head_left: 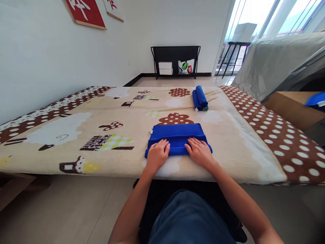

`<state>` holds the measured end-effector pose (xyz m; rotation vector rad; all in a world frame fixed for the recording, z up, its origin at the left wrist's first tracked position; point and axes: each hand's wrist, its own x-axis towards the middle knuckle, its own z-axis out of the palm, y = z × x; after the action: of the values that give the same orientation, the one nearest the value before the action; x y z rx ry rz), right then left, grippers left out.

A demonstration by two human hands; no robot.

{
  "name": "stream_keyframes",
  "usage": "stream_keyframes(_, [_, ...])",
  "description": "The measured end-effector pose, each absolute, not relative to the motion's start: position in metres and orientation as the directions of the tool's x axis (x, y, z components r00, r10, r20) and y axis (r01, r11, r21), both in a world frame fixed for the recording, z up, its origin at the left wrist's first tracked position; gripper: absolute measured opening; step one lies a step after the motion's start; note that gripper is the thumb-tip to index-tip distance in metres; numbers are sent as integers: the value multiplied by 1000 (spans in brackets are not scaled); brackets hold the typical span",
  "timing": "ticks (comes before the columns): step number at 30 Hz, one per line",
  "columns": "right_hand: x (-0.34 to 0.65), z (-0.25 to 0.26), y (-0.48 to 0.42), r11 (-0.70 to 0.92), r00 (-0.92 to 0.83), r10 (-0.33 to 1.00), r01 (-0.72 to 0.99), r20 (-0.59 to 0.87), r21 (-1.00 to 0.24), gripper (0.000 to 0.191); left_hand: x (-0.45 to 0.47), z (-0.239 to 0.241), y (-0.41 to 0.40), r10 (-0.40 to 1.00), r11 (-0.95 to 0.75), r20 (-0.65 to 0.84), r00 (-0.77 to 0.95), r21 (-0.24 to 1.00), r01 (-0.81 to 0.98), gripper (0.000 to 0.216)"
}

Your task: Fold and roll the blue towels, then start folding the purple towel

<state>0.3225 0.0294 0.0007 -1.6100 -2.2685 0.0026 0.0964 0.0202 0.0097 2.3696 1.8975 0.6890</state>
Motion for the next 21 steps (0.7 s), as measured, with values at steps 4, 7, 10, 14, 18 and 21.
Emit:
stream_keyframes(4, [357, -1, 29, 221, -169, 945, 961, 281, -165, 43, 65, 9, 10, 923, -120, 385, 14, 253, 960, 35])
stream_keyframes(7, [346, 4, 26, 232, -180, 932, 963, 315, -137, 42, 80, 11, 5, 890, -164, 453, 55, 205, 965, 34])
stream_keyframes(10, [313, 8, 25, 414, -353, 889, 891, 291, -185, 42, 115, 13, 9, 888, -355, 391, 242, 247, 902, 33])
stream_keyframes(14, [293, 9, 32, 497, -455, 865, 835, 212, -237, 43, 133, 15, 21, 904, -383, 301, 302, 258, 887, 37])
stream_keyframes(18, [331, 2, 40, 287, -246, 949, 932, 197, -223, 44, 97, 12, 19, 939, -136, 343, 37, 267, 954, 33])
stream_keyframes(21, [367, -2, 41, 172, -136, 972, 967, 191, -185, 44, 65, 8, 8, 918, -73, 395, -42, 270, 960, 30])
